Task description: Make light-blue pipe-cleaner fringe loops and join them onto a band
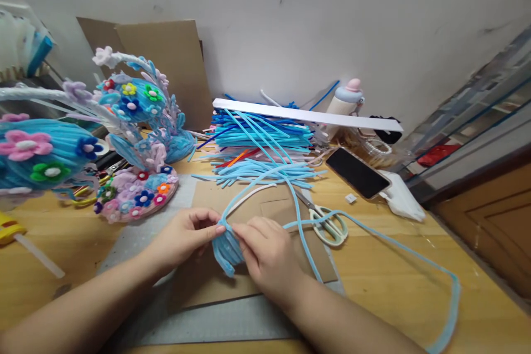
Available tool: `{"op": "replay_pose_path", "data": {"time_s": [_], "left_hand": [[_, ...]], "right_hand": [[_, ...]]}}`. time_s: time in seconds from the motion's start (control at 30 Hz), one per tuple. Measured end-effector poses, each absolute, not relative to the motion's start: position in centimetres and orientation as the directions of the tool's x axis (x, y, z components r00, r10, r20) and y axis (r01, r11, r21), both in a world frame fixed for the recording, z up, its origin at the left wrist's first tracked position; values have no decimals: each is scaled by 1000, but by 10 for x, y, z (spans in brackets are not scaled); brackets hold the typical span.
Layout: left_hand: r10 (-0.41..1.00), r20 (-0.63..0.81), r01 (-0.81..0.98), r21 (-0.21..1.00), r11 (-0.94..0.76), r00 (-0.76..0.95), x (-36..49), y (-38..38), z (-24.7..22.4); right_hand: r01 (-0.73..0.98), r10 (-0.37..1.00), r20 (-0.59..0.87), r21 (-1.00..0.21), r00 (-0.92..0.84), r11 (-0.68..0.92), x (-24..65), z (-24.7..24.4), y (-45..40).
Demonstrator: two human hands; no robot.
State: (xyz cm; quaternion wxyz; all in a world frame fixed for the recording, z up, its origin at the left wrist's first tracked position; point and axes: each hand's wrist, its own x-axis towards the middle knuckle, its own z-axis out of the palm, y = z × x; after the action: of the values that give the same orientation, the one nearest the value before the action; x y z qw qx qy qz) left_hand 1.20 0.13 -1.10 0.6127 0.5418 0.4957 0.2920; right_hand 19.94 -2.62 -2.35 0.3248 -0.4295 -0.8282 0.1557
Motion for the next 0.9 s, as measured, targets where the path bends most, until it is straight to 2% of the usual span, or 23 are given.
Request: {"op": "replay_pose_path", "data": {"time_s": [0.13, 0.27, 0.37, 0.47, 0.5, 0.57, 0.67, 0.73, 0.83, 0.9], "left_hand": [[899, -317, 111, 948, 297, 301, 14, 2, -11], [938, -285, 18, 958, 288, 194, 6, 7, -3], [960, -232, -44, 969, 242, 159, -5, 11, 8], [974, -150, -10, 988, 154, 171, -17, 10, 22], [973, -117, 20, 993, 116, 199, -20, 9, 28], [961, -39, 88, 996, 16, 273, -25, 6, 39], [944, 24, 185, 979, -89, 328, -30, 0, 53], [951, 22, 215, 972, -92, 308, -33, -4, 59], [958, -4, 243, 968, -68, 286, -34, -9, 60], [957, -32, 267, 962, -48, 290, -32, -11, 59]], "right_hand": [[641, 797, 386, -475, -464, 603, 200, -21, -27], [676, 812, 292, -450, -506, 583, 210, -4, -23], [633, 847, 159, -599, -507, 491, 232, 14, -16], [513, 906, -110, -849, -409, 128, 266, 31, -11], [467, 879, -205, -884, -431, 22, 278, 36, -9], [476, 831, -270, -880, -485, -8, 300, 43, -8], [610, 840, -296, -791, -455, 51, 320, 45, -5], [765, 866, -342, -640, -366, 71, 322, 39, -1], [942, 922, -351, -333, -165, 42, 309, 28, 13], [969, 955, -290, -245, -69, -4, 296, 21, 26]]}}
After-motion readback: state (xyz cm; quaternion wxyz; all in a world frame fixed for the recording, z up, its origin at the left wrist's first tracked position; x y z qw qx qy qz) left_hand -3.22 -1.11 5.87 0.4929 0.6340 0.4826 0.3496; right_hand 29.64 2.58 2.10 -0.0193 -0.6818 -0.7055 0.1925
